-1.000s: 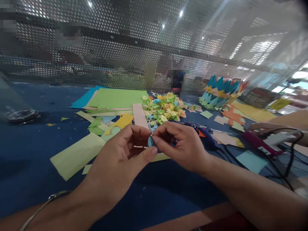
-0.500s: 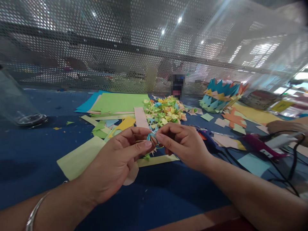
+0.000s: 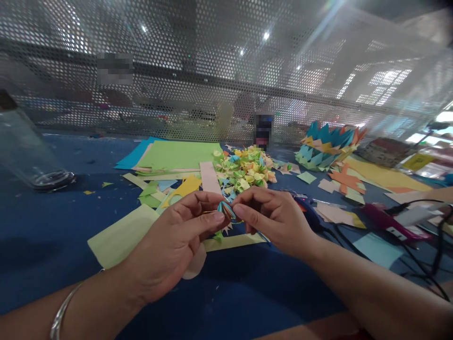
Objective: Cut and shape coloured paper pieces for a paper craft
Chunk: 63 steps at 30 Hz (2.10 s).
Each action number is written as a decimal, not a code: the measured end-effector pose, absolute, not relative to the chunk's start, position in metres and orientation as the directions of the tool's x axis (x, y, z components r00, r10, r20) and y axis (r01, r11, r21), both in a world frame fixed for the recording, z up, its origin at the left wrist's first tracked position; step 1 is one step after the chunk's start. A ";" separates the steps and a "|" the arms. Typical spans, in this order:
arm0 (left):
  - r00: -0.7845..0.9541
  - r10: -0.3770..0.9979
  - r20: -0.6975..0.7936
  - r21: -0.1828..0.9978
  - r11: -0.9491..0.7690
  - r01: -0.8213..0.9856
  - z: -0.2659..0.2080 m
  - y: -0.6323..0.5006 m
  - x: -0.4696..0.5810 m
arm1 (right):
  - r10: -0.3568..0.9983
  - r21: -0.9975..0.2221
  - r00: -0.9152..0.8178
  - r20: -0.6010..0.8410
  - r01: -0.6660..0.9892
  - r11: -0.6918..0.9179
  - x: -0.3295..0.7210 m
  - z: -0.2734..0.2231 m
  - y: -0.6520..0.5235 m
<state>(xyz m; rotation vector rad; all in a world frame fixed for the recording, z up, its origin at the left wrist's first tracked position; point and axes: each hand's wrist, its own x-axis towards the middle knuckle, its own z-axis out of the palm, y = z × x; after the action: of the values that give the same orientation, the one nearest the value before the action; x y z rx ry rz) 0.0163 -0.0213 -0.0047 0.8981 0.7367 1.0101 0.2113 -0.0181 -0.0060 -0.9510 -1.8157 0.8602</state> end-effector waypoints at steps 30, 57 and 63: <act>0.379 0.925 -0.008 0.971 0.098 -0.219 -0.013 -0.018 0.015 | 0.797 -0.685 -0.359 0.486 0.410 0.603 0.214 -0.007 -0.020; 0.383 0.923 -0.035 0.996 0.063 -0.061 -0.006 -0.017 0.013 | 0.781 -0.633 -0.451 0.432 0.465 0.619 0.217 -0.008 -0.017; 0.350 0.936 -0.034 0.999 0.047 -0.028 -0.003 -0.015 0.014 | 0.800 -0.681 -0.456 0.390 0.443 0.584 0.215 -0.007 -0.020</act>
<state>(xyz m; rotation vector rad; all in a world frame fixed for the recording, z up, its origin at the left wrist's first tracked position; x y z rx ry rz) 0.0139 -0.0154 -0.0032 1.3014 0.9380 0.9314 0.2147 -0.0196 -0.0068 -0.9837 -2.1059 0.6476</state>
